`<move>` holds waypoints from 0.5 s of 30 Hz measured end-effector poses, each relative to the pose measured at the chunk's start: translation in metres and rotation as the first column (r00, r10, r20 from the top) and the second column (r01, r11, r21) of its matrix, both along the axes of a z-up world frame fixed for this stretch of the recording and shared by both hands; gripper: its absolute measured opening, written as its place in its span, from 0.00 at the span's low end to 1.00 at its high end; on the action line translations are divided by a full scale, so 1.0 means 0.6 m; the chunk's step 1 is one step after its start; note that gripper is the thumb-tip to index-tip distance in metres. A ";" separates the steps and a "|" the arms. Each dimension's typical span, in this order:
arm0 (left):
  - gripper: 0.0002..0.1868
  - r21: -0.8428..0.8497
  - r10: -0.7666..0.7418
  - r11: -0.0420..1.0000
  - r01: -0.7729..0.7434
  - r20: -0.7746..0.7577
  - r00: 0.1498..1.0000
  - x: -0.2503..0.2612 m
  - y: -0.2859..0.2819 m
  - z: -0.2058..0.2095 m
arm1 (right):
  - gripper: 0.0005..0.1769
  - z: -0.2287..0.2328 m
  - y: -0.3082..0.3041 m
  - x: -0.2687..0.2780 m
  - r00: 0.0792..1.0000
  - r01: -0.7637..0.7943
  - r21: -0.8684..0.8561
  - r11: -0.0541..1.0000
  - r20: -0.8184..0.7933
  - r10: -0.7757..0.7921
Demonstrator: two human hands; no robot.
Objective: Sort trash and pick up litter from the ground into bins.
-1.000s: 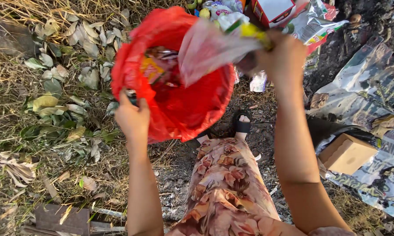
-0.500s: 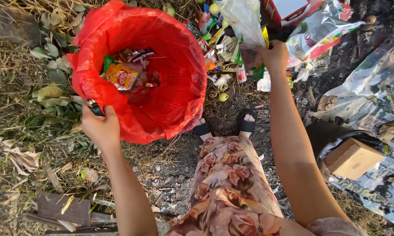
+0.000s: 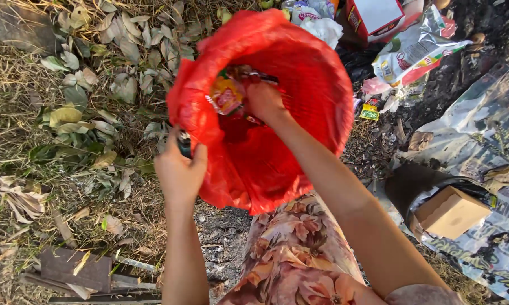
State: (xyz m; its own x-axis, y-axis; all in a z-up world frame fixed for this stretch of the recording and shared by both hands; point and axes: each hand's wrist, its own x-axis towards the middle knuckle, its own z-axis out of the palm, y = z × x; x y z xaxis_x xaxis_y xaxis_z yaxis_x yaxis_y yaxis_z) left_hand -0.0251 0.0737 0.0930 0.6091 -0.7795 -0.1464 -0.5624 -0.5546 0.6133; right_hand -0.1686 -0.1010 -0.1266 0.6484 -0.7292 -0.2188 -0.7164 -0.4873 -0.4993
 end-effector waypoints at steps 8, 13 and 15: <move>0.28 0.056 -0.096 0.993 0.108 -0.177 0.979 -0.038 -0.010 0.058 | 0.31 -0.101 0.017 -0.025 0.957 0.163 -0.131 0.978 -0.219 -0.189; 0.29 -0.084 -0.243 0.969 0.232 -0.158 0.957 -0.050 -0.014 0.067 | 0.19 -0.195 0.014 -0.060 0.941 0.288 -0.010 0.957 -0.183 -0.285; 0.29 -0.082 -0.242 0.970 0.231 -0.169 0.955 -0.052 -0.015 0.066 | 0.19 -0.200 0.020 -0.062 0.950 0.306 -0.110 0.946 -0.032 -0.311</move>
State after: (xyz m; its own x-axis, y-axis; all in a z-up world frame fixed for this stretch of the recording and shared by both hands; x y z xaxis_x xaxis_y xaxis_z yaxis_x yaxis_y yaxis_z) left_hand -0.0564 0.0645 0.1323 0.3751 -0.9087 -0.1830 -0.5526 -0.3777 0.7429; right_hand -0.2060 -0.0887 -0.2467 0.3790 -0.9118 -0.1580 -0.8615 -0.2854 -0.4199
